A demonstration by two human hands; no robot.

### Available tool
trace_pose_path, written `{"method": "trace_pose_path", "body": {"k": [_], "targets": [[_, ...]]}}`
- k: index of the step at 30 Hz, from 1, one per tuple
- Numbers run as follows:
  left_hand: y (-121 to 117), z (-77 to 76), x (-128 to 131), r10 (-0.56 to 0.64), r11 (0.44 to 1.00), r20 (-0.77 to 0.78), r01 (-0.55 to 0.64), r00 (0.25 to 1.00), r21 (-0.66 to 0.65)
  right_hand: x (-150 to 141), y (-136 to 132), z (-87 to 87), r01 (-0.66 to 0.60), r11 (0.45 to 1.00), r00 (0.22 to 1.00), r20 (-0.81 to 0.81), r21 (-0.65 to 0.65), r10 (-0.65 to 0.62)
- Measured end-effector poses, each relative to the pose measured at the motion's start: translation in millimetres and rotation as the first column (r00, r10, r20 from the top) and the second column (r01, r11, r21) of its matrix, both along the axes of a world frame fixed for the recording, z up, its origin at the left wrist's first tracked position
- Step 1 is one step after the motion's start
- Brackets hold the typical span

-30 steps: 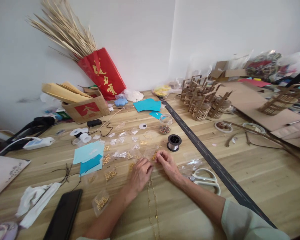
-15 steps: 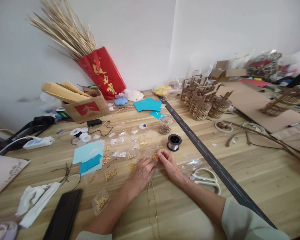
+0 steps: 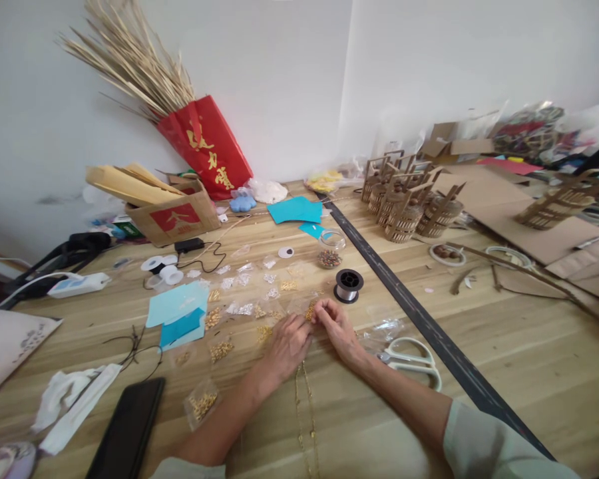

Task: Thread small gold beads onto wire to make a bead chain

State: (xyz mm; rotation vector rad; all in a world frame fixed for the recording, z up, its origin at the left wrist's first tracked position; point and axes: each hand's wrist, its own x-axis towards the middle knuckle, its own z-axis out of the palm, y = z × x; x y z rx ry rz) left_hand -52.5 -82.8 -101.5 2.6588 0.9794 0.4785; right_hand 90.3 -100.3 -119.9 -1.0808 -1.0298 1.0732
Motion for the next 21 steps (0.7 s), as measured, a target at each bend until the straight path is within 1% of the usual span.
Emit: {"method": "trace_pose_path", "body": {"k": [2,3,4,5,7,8,9,10,12,15,18,21], "targets": [[-0.6,2.1,-2.3,0.093,0.986,0.154,-0.07,0.984,-0.15,0.2,-0.1,-0.7,0.01,1.0,0.999,0.036,0.022,-0.011],[-0.8,2.7,-4.4,0.168,0.961,0.239,-0.105,0.957,-0.255,0.3,-0.5,-0.6,0.011,0.999,0.998,0.057,0.03,-0.013],[-0.8,2.8,-7.0,0.256,0.919,0.318,-0.127,0.913,-0.374,0.2,-1.1,-0.4,0.01,0.999,0.997,0.081,0.039,-0.013],[-0.8,2.4,-10.1,0.35,0.856,0.38,-0.127,0.856,-0.502,0.0,-2.0,0.0,0.01,0.999,0.994,0.109,0.047,-0.015],[-0.6,0.8,-16.8,0.527,0.695,0.444,-0.066,0.725,-0.716,-0.9,-4.4,0.8,0.007,0.998,0.985,0.174,0.067,-0.018],[-0.5,-0.2,-20.0,0.598,0.62,0.454,-0.022,0.661,-0.784,-1.6,-5.8,1.2,0.001,0.997,0.978,0.207,0.079,-0.017],[-0.5,-1.1,-22.9,0.655,0.562,0.461,0.022,0.599,-0.827,-2.4,-7.5,1.5,-0.01,0.995,0.971,0.237,0.095,-0.013],[-0.6,-1.9,-25.2,0.695,0.522,0.466,0.062,0.548,-0.851,-3.3,-9.2,1.7,-0.024,0.993,0.964,0.267,0.115,-0.008],[-0.9,-3.3,-28.1,0.739,0.486,0.481,0.122,0.472,-0.866,-5.2,-12.9,2.2,-0.053,0.985,0.942,0.336,0.165,-0.006],[-1.3,-5.0,-29.6,0.764,0.464,0.491,0.173,0.419,-0.869,-7.4,-18.2,3.1,-0.107,0.966,0.893,0.451,0.234,-0.011],[-1.3,-6.9,-30.8,0.783,0.434,0.481,0.208,0.394,-0.877,-8.4,-21.9,4.2,-0.184,0.939,0.852,0.524,0.29,0.005],[-1.0,-8.6,-32.9,0.783,0.407,0.475,0.245,0.402,-0.88,-8.6,-23.5,4.1,-0.244,0.907,0.833,0.553,0.343,0.015]]}}
